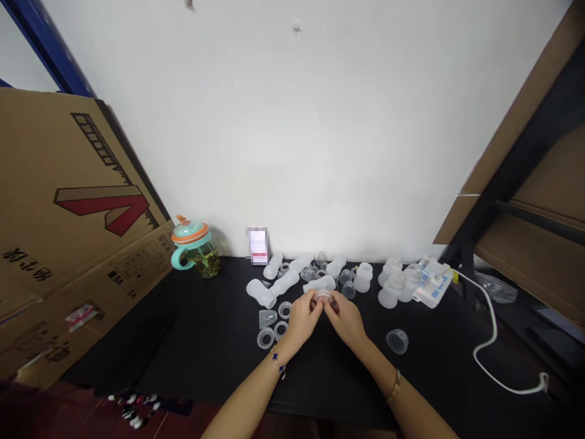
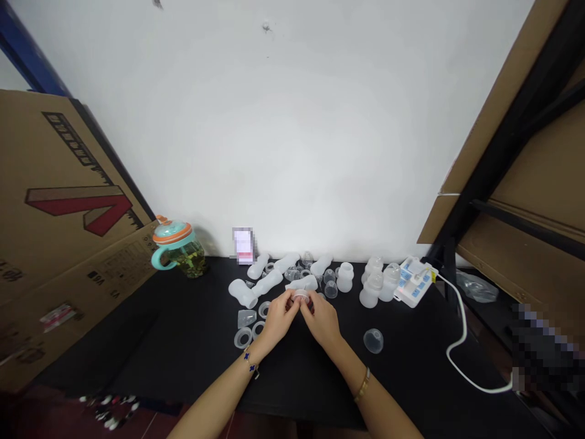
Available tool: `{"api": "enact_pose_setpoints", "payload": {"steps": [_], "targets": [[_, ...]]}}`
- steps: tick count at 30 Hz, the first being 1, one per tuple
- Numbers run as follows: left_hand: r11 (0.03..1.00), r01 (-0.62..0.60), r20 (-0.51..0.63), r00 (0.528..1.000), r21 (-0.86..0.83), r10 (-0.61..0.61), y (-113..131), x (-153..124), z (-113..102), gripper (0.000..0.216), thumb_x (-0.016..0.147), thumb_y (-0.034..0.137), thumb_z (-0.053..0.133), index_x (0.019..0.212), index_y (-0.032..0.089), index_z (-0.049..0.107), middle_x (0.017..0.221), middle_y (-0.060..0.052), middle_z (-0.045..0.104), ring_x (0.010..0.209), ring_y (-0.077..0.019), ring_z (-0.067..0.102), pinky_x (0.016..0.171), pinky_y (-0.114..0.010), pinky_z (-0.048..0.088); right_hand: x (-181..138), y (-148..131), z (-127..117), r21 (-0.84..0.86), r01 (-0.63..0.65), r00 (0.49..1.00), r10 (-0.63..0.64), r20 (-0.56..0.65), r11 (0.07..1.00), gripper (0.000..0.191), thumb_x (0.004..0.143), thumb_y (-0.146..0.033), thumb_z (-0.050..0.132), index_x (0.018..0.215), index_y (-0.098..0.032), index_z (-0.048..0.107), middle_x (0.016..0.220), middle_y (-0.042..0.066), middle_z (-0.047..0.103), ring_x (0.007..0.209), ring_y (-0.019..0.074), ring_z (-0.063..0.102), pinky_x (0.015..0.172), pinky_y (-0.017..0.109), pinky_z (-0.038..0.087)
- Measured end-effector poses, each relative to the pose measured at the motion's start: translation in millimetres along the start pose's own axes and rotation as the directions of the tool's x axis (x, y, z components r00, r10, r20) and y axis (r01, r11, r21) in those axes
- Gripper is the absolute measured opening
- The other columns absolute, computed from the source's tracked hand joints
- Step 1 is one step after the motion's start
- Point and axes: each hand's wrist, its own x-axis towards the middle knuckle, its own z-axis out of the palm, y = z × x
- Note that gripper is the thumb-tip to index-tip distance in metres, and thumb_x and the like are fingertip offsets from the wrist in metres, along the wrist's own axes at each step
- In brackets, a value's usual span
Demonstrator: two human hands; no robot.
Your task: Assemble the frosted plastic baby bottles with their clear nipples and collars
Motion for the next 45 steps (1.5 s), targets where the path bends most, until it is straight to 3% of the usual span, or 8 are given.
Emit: {"api": "enact_pose_setpoints", "payload": {"steps": [8, 19, 29, 37, 45], "targets": [[1.000, -0.001, 0.010, 1.000, -0.006, 0.001, 0.4, 1.0, 0.4, 0.024, 0.095, 0.035, 0.049, 0.089, 0.019, 0.067, 0.077, -0.003, 0.067, 0.064, -0.0166, 0.057, 0.061, -0.026, 0.039, -0.3, -0.6, -1.2, -0.005, 0.011, 1.000, -0.011, -0.023, 1.000, 0.031, 0.096, -0.042, 0.043, 0.092, -0.021, 0.065, 0.073, 0.003, 0.067, 0.061, 0.0171, 0.060, 0.056, 0.024, 0.039], [1.000, 0.006, 0.007, 1.000, 0.026, -0.006, 0.7, 0.5, -1.0, 0.029, 0.095, 0.036, 0.047, 0.073, 0.019, 0.055, 0.065, 0.001, 0.054, 0.059, -0.0139, 0.045, 0.058, -0.025, 0.031, -0.5, -2.0, 0.7, 0.015, -0.028, 0.999, 0.028, 0.024, 0.999, 0.030, 0.097, -0.044, 0.044, 0.090, -0.021, 0.063, 0.073, 0.001, 0.066, 0.063, 0.0170, 0.060, 0.059, 0.025, 0.038], [1.000, -0.024, -0.015, 1.000, -0.002, 0.024, 3.4, -0.1, -1.0, 0.029, 0.096, 0.036, 0.047, 0.086, 0.018, 0.068, 0.076, -0.003, 0.067, 0.064, -0.0160, 0.055, 0.061, -0.025, 0.037, -1.6, -4.5, -2.1, -0.014, -0.034, 0.999, 0.034, -0.001, 0.999, 0.030, 0.097, -0.043, 0.044, 0.092, -0.021, 0.063, 0.075, 0.002, 0.067, 0.065, 0.0174, 0.061, 0.060, 0.025, 0.038], [1.000, -0.010, 0.000, 1.000, 0.017, 0.010, 2.7, 0.3, -3.7, 0.033, 0.096, 0.037, 0.048, 0.072, 0.017, 0.062, 0.063, 0.000, 0.057, 0.057, -0.0133, 0.046, 0.056, -0.024, 0.031, -2.6, -4.8, -1.3, -0.025, -0.029, 1.000, 0.030, 0.006, 0.999, 0.030, 0.097, -0.042, 0.044, 0.089, -0.021, 0.063, 0.074, 0.002, 0.066, 0.064, 0.0170, 0.060, 0.060, 0.025, 0.037], [0.999, -0.033, -0.018, 0.999, 0.042, 0.034, 4.4, -1.0, -1.5, 0.027, 0.094, 0.035, 0.050, 0.079, 0.018, 0.066, 0.068, -0.001, 0.062, 0.059, -0.0149, 0.052, 0.059, -0.025, 0.035, -1.6, -3.9, -2.3, -0.026, -0.038, 0.999, 0.038, -0.006, 0.999, 0.028, 0.096, -0.042, 0.045, 0.087, -0.021, 0.061, 0.074, 0.001, 0.066, 0.064, 0.0172, 0.061, 0.060, 0.026, 0.037]]}}
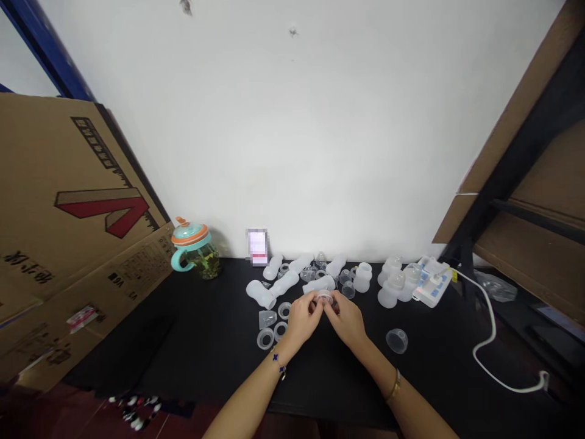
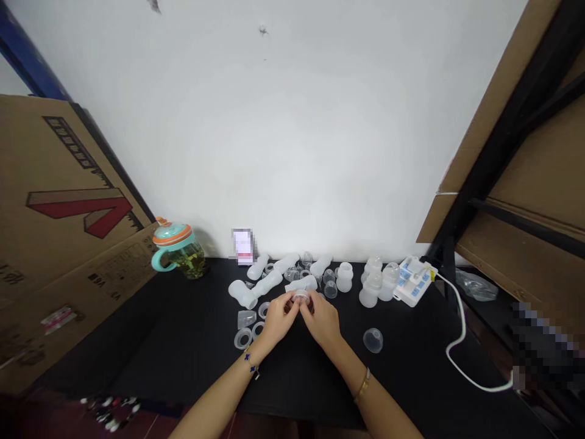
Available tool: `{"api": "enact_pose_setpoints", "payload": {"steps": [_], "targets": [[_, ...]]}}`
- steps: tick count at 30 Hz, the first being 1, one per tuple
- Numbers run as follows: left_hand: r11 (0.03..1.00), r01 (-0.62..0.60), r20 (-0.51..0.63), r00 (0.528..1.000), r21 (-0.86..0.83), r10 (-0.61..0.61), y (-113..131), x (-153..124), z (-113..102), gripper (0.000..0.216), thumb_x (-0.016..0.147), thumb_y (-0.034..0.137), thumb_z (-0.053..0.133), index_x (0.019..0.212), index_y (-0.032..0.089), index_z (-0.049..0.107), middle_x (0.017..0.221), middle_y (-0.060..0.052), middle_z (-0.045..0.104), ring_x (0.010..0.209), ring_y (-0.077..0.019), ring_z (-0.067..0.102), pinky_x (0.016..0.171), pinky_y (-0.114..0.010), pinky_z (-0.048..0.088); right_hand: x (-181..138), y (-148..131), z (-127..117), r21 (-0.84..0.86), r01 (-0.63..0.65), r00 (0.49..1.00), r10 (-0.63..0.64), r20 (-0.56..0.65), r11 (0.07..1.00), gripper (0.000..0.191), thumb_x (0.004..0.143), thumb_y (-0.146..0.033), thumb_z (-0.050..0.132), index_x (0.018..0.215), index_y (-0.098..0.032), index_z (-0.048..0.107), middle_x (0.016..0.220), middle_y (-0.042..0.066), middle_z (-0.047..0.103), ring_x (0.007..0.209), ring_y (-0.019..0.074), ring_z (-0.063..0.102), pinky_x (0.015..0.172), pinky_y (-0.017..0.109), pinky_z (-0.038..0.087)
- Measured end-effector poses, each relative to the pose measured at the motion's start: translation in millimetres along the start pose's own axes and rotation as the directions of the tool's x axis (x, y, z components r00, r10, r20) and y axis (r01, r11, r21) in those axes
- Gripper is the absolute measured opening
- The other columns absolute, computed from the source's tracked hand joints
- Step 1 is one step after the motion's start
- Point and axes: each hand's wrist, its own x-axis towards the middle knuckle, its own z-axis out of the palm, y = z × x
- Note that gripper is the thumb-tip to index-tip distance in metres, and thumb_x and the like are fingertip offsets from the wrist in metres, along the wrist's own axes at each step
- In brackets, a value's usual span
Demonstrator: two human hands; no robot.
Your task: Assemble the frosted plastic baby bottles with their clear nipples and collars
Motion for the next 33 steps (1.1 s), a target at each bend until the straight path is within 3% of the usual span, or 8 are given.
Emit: {"api": "enact_pose_setpoints", "payload": {"steps": [7, 17, 24, 29, 33], "targets": [[0.999, 0.014, 0.012, 1.000, -0.053, -0.013, 0.2, 0.6, -1.3, 0.033, 0.093, 0.039, 0.051, 0.070, 0.018, 0.061, 0.061, 0.001, 0.055, 0.057, -0.0135, 0.046, 0.057, -0.025, 0.032, -0.8, -1.0, -0.4, 0.048, -0.009, 1.000, 0.009, -0.005, 0.999, 0.026, 0.095, -0.043, 0.046, 0.093, -0.022, 0.062, 0.075, 0.001, 0.067, 0.063, 0.0175, 0.061, 0.061, 0.026, 0.040], [0.966, 0.092, 0.077, 0.994, -0.243, -0.075, 0.3, 3.3, -1.7, 0.040, 0.094, 0.048, 0.049, 0.080, 0.015, 0.066, 0.065, 0.000, 0.059, 0.058, -0.0139, 0.050, 0.055, -0.024, 0.036, -1.2, 0.5, 0.1, 0.170, -0.011, 1.000, 0.013, -0.011, 0.985, 0.031, 0.098, -0.045, 0.044, 0.106, -0.021, 0.062, 0.080, 0.003, 0.070, 0.063, 0.0177, 0.064, 0.062, 0.026, 0.047], [0.981, 0.067, 0.051, 0.997, -0.183, -0.059, -0.9, 3.2, 2.6, 0.029, 0.091, 0.041, 0.054, 0.085, 0.017, 0.069, 0.072, -0.001, 0.065, 0.061, -0.0144, 0.053, 0.057, -0.024, 0.039, 0.4, 9.8, 6.1, 0.140, 0.052, 0.997, -0.044, -0.060, 0.989, 0.036, 0.097, -0.038, 0.043, 0.121, -0.020, 0.064, 0.109, 0.009, 0.073, 0.073, 0.0184, 0.067, 0.070, 0.029, 0.053], [0.984, 0.079, 0.041, 0.996, -0.161, -0.073, -5.2, 3.7, 4.0, 0.027, 0.089, 0.038, 0.056, 0.074, 0.016, 0.064, 0.064, 0.001, 0.058, 0.058, -0.0129, 0.050, 0.056, -0.023, 0.035, 0.4, 7.9, 4.9, 0.117, 0.100, 0.994, -0.095, -0.045, 0.988, 0.038, 0.097, -0.035, 0.043, 0.125, -0.019, 0.063, 0.103, 0.009, 0.072, 0.072, 0.0185, 0.066, 0.068, 0.029, 0.053], [0.969, 0.098, 0.042, 0.995, -0.227, -0.090, -5.5, 4.7, 2.9, 0.029, 0.090, 0.039, 0.055, 0.075, 0.016, 0.062, 0.064, 0.002, 0.056, 0.058, -0.0121, 0.047, 0.056, -0.023, 0.034, 0.3, 5.2, 3.6, 0.110, 0.086, 0.996, -0.082, -0.042, 0.990, 0.041, 0.097, -0.036, 0.043, 0.128, -0.018, 0.062, 0.100, 0.009, 0.072, 0.069, 0.0180, 0.064, 0.064, 0.028, 0.052]]}}
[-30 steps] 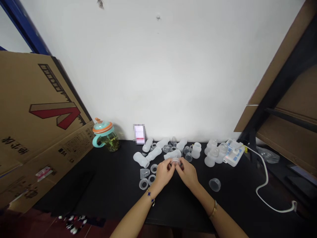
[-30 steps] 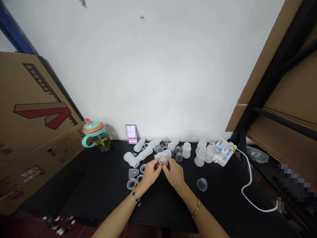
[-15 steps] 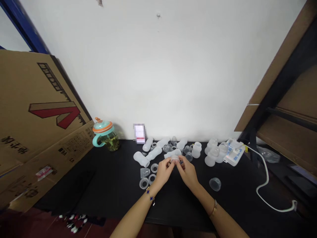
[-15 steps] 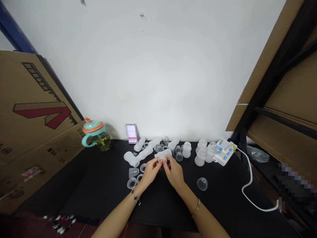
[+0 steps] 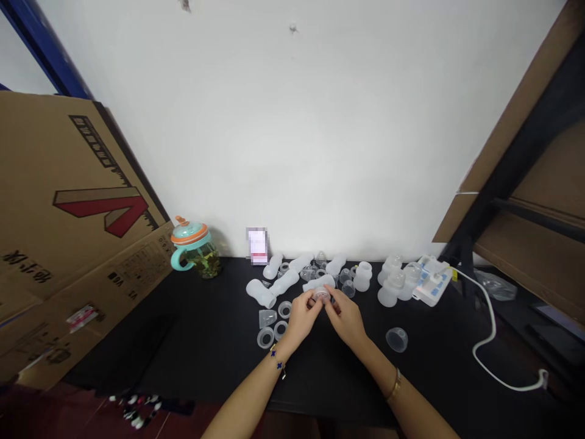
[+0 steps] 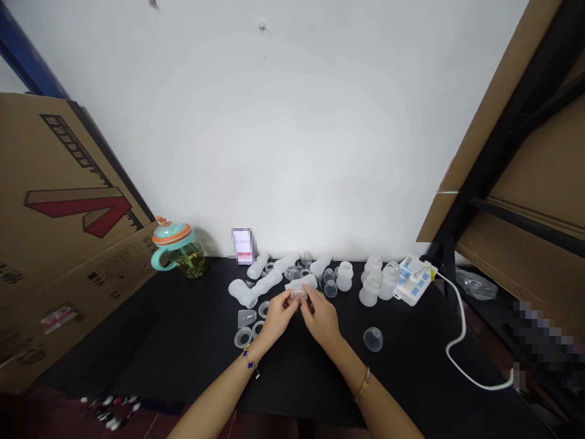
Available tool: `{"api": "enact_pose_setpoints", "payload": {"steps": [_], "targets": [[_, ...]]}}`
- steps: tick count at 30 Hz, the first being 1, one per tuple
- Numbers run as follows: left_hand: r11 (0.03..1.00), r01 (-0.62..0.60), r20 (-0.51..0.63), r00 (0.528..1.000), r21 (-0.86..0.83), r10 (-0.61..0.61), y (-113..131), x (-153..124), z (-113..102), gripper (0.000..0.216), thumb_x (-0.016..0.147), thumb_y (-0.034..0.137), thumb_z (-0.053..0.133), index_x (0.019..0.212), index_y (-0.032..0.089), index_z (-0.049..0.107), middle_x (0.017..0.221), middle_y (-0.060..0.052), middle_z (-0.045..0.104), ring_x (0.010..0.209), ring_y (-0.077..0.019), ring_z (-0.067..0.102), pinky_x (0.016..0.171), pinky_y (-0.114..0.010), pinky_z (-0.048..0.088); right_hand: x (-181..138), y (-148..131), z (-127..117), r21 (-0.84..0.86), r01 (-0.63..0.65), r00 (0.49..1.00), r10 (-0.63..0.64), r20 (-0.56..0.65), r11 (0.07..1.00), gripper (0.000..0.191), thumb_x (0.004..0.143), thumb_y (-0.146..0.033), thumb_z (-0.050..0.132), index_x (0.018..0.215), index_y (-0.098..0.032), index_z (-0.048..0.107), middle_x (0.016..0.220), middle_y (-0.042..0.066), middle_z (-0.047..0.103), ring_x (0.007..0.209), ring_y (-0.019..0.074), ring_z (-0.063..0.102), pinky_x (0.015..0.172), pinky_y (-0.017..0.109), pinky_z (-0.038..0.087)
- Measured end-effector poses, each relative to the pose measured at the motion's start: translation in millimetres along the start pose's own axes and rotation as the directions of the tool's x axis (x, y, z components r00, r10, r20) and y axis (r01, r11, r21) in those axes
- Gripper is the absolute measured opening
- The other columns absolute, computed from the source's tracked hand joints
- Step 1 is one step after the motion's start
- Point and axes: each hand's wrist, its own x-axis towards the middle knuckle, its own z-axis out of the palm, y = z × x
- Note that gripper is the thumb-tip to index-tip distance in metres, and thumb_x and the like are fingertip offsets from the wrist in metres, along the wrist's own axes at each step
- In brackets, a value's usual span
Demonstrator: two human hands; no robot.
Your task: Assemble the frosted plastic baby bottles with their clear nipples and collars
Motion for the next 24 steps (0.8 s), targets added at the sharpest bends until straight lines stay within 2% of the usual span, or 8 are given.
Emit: {"api": "enact_pose_setpoints", "payload": {"steps": [4, 10, 24], "targets": [[1.000, 0.008, 0.001, 1.000, -0.018, -0.007, 2.4, -0.4, -0.7, 0.028, 0.090, 0.039, 0.055, 0.076, 0.016, 0.062, 0.064, 0.002, 0.055, 0.058, -0.0120, 0.047, 0.056, -0.023, 0.034, -0.5, -0.1, 0.0, -0.003, -0.012, 1.000, 0.012, 0.011, 1.000, 0.040, 0.097, -0.037, 0.043, 0.127, -0.019, 0.063, 0.102, 0.009, 0.073, 0.069, 0.0181, 0.065, 0.066, 0.029, 0.052], [0.997, -0.018, -0.008, 1.000, 0.079, 0.019, 1.4, -0.8, -0.4, 0.027, 0.091, 0.037, 0.054, 0.076, 0.016, 0.061, 0.067, 0.002, 0.057, 0.060, -0.0126, 0.048, 0.058, -0.024, 0.034, -2.4, 1.3, 1.8, -0.039, 0.040, 0.999, -0.041, -0.020, 0.998, 0.039, 0.098, -0.034, 0.043, 0.124, -0.017, 0.065, 0.102, 0.010, 0.074, 0.070, 0.0185, 0.067, 0.064, 0.028, 0.053], [0.995, -0.015, -0.010, 1.000, 0.097, 0.016, 0.9, -1.0, -0.4, 0.026, 0.090, 0.037, 0.055, 0.074, 0.017, 0.060, 0.067, 0.001, 0.059, 0.059, -0.0128, 0.050, 0.057, -0.024, 0.034, -1.9, -0.8, 0.8, -0.075, 0.103, 0.991, -0.109, -0.072, 0.992, 0.037, 0.099, -0.033, 0.043, 0.122, -0.016, 0.066, 0.104, 0.010, 0.075, 0.070, 0.0180, 0.070, 0.064, 0.027, 0.055]]}}
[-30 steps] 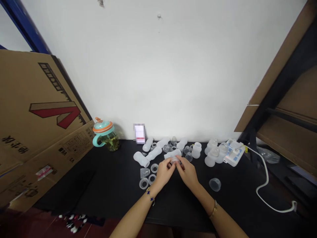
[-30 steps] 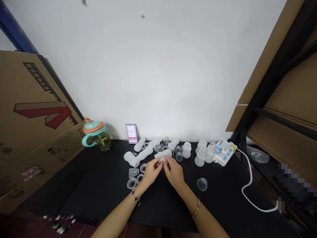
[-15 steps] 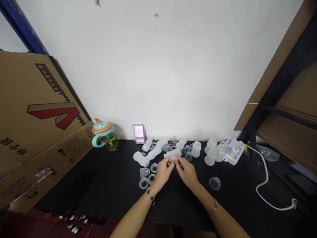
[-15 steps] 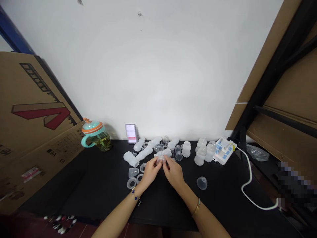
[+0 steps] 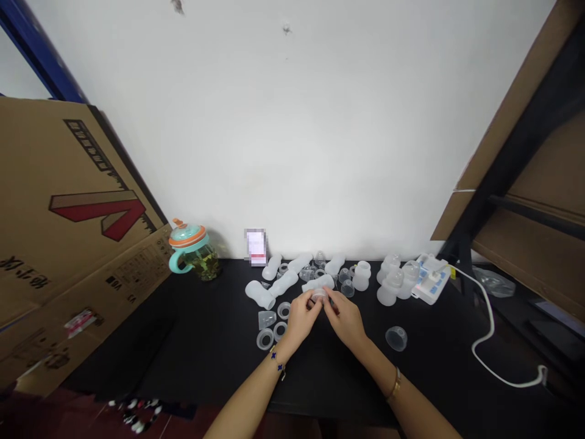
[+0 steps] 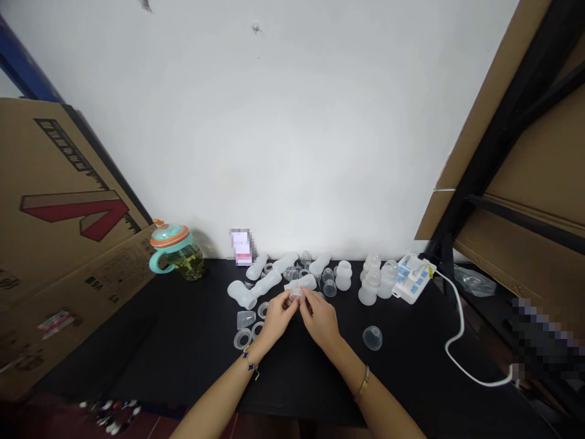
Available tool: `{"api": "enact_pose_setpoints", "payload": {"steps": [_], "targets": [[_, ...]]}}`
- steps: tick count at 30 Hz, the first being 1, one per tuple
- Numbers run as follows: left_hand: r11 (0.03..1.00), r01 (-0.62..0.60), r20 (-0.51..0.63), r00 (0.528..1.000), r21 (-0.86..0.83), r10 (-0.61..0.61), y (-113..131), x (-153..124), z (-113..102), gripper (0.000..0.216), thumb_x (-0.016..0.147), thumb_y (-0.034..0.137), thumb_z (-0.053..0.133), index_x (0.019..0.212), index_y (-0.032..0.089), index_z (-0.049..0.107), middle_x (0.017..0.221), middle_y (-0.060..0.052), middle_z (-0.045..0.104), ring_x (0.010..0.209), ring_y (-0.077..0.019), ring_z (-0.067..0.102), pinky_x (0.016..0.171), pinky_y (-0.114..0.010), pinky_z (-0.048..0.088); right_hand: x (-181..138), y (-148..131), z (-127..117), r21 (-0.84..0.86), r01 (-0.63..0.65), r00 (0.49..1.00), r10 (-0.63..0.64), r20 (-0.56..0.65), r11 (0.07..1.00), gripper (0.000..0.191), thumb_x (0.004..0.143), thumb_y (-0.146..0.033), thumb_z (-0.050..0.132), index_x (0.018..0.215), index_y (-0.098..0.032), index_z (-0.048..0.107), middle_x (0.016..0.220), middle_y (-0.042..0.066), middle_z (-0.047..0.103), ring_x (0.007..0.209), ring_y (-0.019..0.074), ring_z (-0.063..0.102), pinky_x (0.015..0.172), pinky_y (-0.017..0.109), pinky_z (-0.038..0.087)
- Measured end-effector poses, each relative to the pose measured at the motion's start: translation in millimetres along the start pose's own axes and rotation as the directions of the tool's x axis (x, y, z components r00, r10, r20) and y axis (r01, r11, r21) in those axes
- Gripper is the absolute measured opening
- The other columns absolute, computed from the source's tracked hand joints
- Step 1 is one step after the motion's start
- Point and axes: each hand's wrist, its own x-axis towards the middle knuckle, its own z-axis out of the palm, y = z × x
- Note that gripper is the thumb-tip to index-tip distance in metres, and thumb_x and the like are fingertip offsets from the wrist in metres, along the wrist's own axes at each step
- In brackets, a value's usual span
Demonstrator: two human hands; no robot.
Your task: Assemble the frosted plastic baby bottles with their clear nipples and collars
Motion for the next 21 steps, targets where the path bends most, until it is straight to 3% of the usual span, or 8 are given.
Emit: {"api": "enact_pose_setpoints", "payload": {"steps": [4, 9, 21], "targets": [[1.000, 0.020, -0.004, 1.000, 0.004, -0.020, -1.1, 0.0, -0.1, 0.025, 0.090, 0.036, 0.054, 0.075, 0.017, 0.060, 0.067, 0.001, 0.060, 0.058, -0.0131, 0.050, 0.057, -0.024, 0.034, 0.3, -1.5, -2.2, 0.019, 0.031, 1.000, -0.031, -0.002, 0.999, 0.036, 0.099, -0.034, 0.044, 0.121, -0.018, 0.067, 0.109, 0.010, 0.075, 0.077, 0.0191, 0.072, 0.068, 0.027, 0.057], [1.000, 0.015, -0.010, 1.000, -0.004, -0.015, -0.6, -0.2, -1.1, 0.025, 0.091, 0.037, 0.054, 0.077, 0.017, 0.060, 0.067, 0.001, 0.060, 0.058, -0.0133, 0.051, 0.057, -0.024, 0.035, 1.4, -0.6, -4.7, 0.056, 0.061, 0.998, -0.061, 0.009, 0.997, 0.036, 0.101, -0.034, 0.043, 0.123, -0.019, 0.067, 0.116, 0.010, 0.074, 0.101, 0.0227, 0.072, 0.085, 0.031, 0.057], [1.000, 0.013, 0.015, 1.000, -0.009, -0.012, -3.0, 1.2, -0.5, 0.028, 0.090, 0.040, 0.056, 0.078, 0.016, 0.064, 0.067, 0.000, 0.061, 0.059, -0.0138, 0.051, 0.057, -0.024, 0.036, 1.6, 9.4, 0.9, 0.091, 0.023, 1.000, -0.024, 0.010, 0.996, 0.033, 0.100, -0.035, 0.046, 0.119, -0.022, 0.070, 0.113, 0.008, 0.075, 0.101, 0.0230, 0.072, 0.088, 0.033, 0.057]]}}
